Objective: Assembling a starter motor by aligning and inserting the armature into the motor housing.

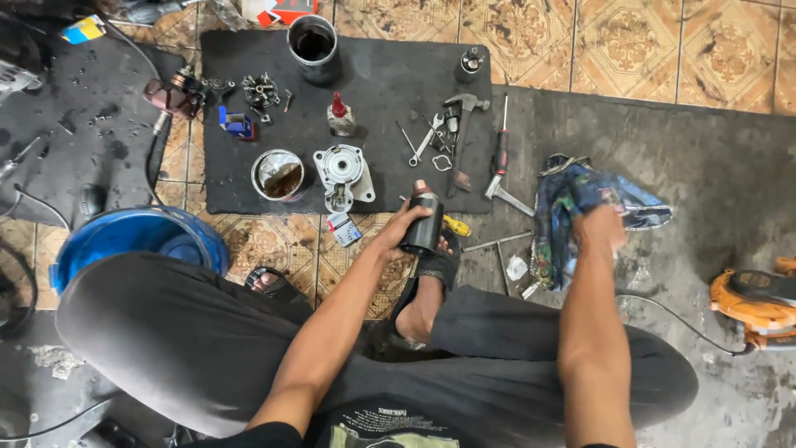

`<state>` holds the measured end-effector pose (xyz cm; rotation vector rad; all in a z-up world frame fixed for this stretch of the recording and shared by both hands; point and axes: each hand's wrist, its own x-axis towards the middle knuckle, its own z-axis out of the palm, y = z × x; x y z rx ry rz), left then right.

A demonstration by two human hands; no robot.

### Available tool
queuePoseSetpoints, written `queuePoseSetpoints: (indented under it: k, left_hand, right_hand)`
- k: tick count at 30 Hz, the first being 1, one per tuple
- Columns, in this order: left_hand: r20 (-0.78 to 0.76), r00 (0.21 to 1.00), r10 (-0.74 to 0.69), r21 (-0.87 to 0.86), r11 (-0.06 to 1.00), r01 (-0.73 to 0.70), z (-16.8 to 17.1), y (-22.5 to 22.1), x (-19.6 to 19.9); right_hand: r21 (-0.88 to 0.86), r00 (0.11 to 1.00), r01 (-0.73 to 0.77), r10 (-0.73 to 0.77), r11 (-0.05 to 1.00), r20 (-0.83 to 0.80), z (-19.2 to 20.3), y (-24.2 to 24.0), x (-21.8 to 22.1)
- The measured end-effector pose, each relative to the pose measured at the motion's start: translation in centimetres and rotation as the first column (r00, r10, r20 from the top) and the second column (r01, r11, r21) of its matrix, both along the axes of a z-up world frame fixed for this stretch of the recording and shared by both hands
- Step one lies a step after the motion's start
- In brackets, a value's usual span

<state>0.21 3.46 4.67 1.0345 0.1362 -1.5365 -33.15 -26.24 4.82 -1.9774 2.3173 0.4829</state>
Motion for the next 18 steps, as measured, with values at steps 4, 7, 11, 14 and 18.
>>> queuePoseSetpoints:
  k: [4,7,11,14,18]
  left_hand:
    - [0.071,0.995,-0.073,-0.054,0.996,0.077,5.0,1.1,1.0]
    - [0.111,0.988,-0.108,-0.078,0.990,0.117,8.0,2.3,1.5]
    - [0.325,0.898,-0.298,-0.006,0.949,0.317,11.3,3.5,2.6]
    - [0.469,0.773,-0.427,0.114,0.897,0.427,8.1,4.0,2.9]
    - [0.498,0.713,-0.494,0.181,0.863,0.471,10.4,4.4,3.8]
  right_hand:
    - [-0.210,0.917,-0.311,0.351,0.927,0.191,8.7,7.3,13.8]
    - [0.127,0.675,-0.462,0.255,0.878,0.693,11.0,12.8,22.0]
    - [0.577,0.661,-0.540,-0.115,0.613,0.741,6.4,17.0,25.8]
    - [0.627,0.592,-0.510,-0.288,0.588,0.752,0.6,17.7,26.1]
    - [0.432,0.466,-0.699,-0.095,0.570,0.880,2.9,19.5,26.5]
